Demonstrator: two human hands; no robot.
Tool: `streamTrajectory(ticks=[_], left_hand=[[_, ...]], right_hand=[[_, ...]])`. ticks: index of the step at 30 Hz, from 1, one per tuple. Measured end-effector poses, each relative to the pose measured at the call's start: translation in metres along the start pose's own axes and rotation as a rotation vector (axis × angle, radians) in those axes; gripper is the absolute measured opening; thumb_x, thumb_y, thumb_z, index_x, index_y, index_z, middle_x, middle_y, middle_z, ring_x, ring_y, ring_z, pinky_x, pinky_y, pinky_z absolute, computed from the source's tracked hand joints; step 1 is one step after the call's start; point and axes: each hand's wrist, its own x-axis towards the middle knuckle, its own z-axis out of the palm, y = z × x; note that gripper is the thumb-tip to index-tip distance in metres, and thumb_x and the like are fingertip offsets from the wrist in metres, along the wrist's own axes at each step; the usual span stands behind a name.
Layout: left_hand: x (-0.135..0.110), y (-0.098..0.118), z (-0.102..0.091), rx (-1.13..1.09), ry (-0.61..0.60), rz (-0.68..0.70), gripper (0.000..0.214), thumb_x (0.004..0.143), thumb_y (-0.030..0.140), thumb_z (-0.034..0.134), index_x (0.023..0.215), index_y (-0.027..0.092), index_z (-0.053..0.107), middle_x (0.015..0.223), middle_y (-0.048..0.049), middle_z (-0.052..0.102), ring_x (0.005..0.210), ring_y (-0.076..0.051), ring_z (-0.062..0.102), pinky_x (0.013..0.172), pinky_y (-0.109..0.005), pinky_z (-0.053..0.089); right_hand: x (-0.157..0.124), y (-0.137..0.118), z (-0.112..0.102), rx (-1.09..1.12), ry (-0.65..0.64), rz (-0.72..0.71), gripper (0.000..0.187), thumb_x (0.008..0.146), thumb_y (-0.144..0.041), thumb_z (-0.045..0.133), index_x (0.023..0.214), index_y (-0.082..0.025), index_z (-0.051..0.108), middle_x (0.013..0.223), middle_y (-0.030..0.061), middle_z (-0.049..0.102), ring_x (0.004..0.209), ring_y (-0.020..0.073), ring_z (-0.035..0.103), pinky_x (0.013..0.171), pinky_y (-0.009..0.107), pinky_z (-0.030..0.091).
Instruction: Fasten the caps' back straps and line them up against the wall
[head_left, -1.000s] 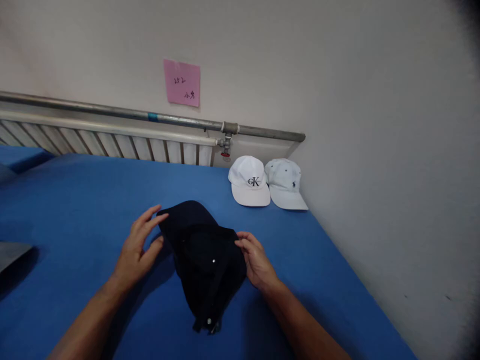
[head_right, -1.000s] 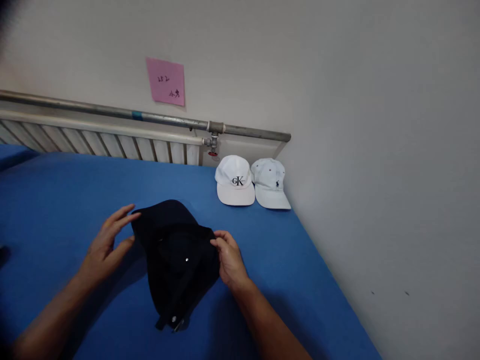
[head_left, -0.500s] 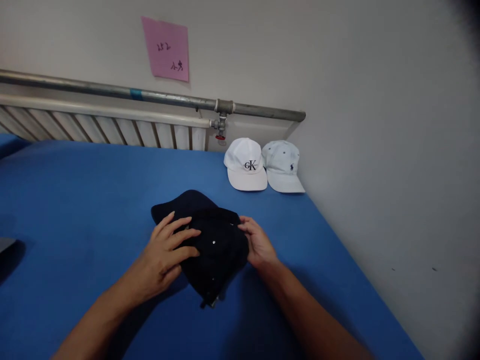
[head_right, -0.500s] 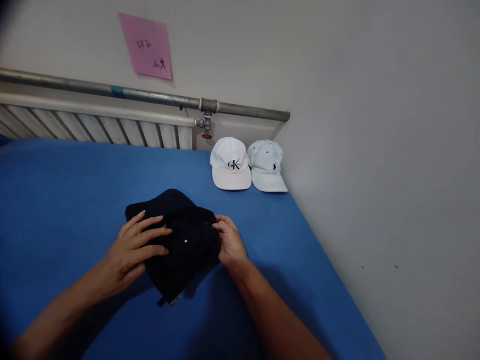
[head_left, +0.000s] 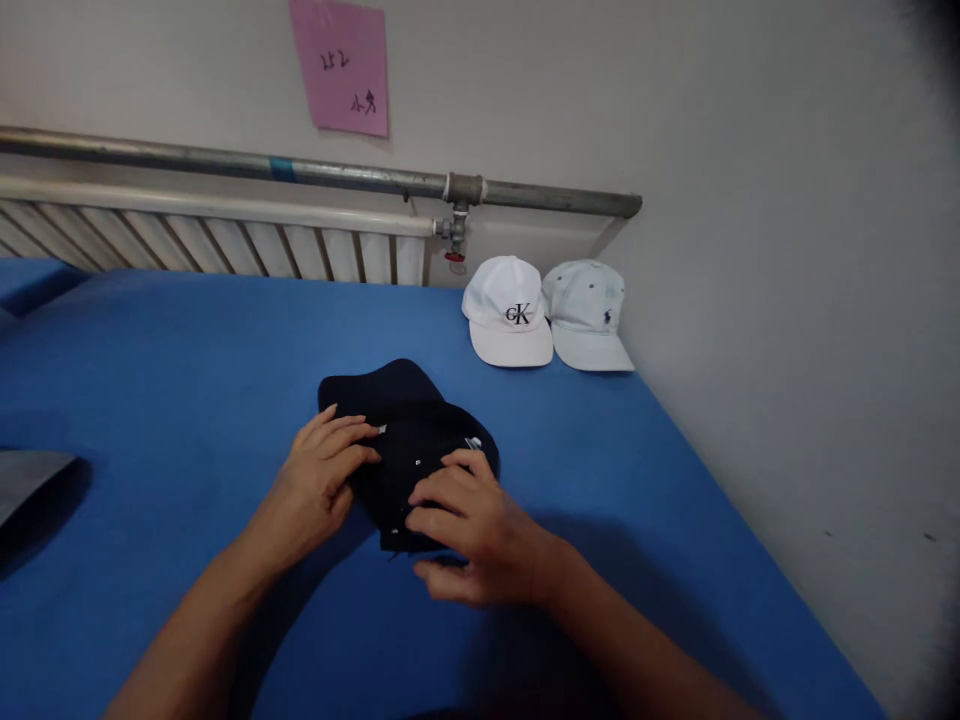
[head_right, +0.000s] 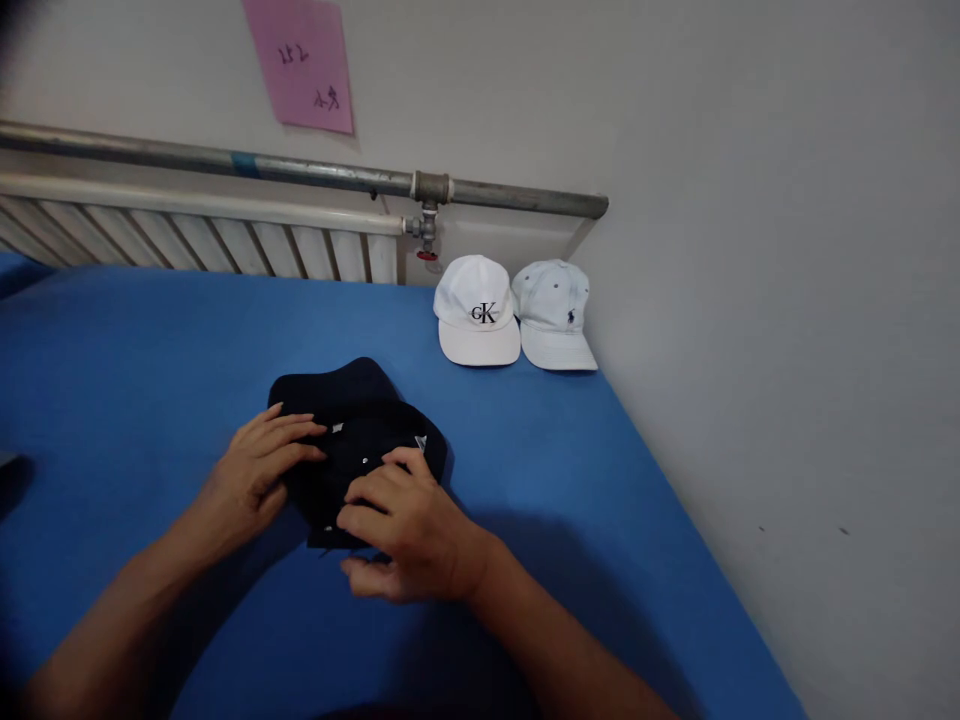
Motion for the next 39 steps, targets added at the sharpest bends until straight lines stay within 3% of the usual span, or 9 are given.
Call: streamTrajectory(ticks=[3,6,11,16,21,24,27,32,39], left_hand=[[0.003,0.008,-0.006,0.025,-0.006,0.026,0.043,0.069,0.004,0.043,0.106,0.015,0.063,0.126,-0.0116,0.060,0.129,-0.028,0.044,0.113,-0.055,0.024],[0.005,0.021,-0.011,0.016,-0.018,0.096,0.042,0.075,0.012,0.052,0.116,0.015,0.060,0.134,-0.0135,0.054,0.135,-0.033,0.036,0.114,-0.059,0.019],[0.005,0.036,-0.010,-0.150,-0.096,0.110,0.029,0.079,0.015,0.054,0.107,0.017,0.061,0.108,-0.0071,0.067,0.113,-0.025,0.054,0.112,-0.053,0.022],[0.004,0.031,-0.010,-0.399,-0.138,-0.053,0.015,0.088,0.020,0.054,0.099,0.021,0.064,0.083,0.0010,0.068,0.080,-0.016,0.060,0.089,-0.037,0.040],[0.002,0.025,-0.013,-0.712,-0.219,-0.420,0.019,0.087,0.035,0.061,0.100,0.026,0.071,0.091,-0.0009,0.071,0.085,-0.017,0.061,0.077,-0.030,0.044],[0.001,0.024,-0.011,-0.899,-0.234,-0.631,0.022,0.078,0.037,0.070,0.097,0.026,0.073,0.094,-0.0013,0.072,0.086,-0.018,0.062,0.077,-0.029,0.044],[0.001,0.022,-0.007,-1.002,-0.205,-0.763,0.021,0.070,0.035,0.076,0.089,0.026,0.074,0.083,0.0006,0.071,0.076,-0.014,0.059,0.071,-0.025,0.043],[0.005,0.021,-0.005,-1.077,-0.165,-0.874,0.013,0.066,0.030,0.075,0.078,0.024,0.075,0.066,0.0033,0.064,0.062,-0.010,0.052,0.062,-0.022,0.039],[0.010,0.021,-0.006,-1.133,-0.169,-0.961,0.013,0.060,0.026,0.070,0.072,0.021,0.073,0.062,0.0012,0.065,0.058,-0.012,0.052,0.059,-0.024,0.037]], right_hand=[[-0.001,0.007,0.004,-0.024,0.020,-0.006,0.008,0.086,-0.019,0.057,0.090,-0.017,0.063,0.081,0.0031,0.068,0.075,0.0155,0.059,0.091,0.041,0.039],[-0.002,0.011,0.003,0.120,0.094,0.080,0.011,0.090,-0.014,0.051,0.092,-0.016,0.062,0.079,0.0034,0.068,0.073,0.0138,0.058,0.082,0.033,0.044],[-0.004,0.010,0.006,0.270,0.210,0.323,0.012,0.090,-0.017,0.050,0.089,-0.017,0.062,0.077,0.0033,0.067,0.072,0.0138,0.058,0.073,0.029,0.046],[-0.003,0.010,0.005,0.581,0.200,0.633,0.011,0.086,-0.021,0.051,0.081,-0.018,0.060,0.065,-0.0006,0.060,0.057,0.0103,0.054,0.056,0.024,0.043],[0.003,0.007,0.003,0.906,0.249,0.818,0.009,0.082,-0.027,0.058,0.078,-0.018,0.058,0.061,-0.0041,0.054,0.049,0.0067,0.044,0.047,0.021,0.035],[0.006,0.001,0.006,1.016,0.255,0.844,0.011,0.080,-0.028,0.060,0.076,-0.018,0.058,0.059,-0.0050,0.052,0.048,0.0062,0.043,0.047,0.021,0.034],[0.008,-0.003,0.010,1.104,0.302,0.847,0.012,0.081,-0.029,0.059,0.077,-0.018,0.056,0.061,-0.0043,0.056,0.049,0.0066,0.046,0.050,0.022,0.039],[0.010,-0.001,0.017,1.194,0.362,0.899,0.014,0.079,-0.031,0.061,0.079,-0.018,0.056,0.058,-0.0061,0.055,0.043,0.0057,0.044,0.045,0.022,0.038],[0.009,0.006,0.024,1.261,0.402,0.898,0.015,0.075,-0.029,0.066,0.075,-0.019,0.056,0.052,-0.0086,0.049,0.041,0.0050,0.042,0.045,0.021,0.040]])
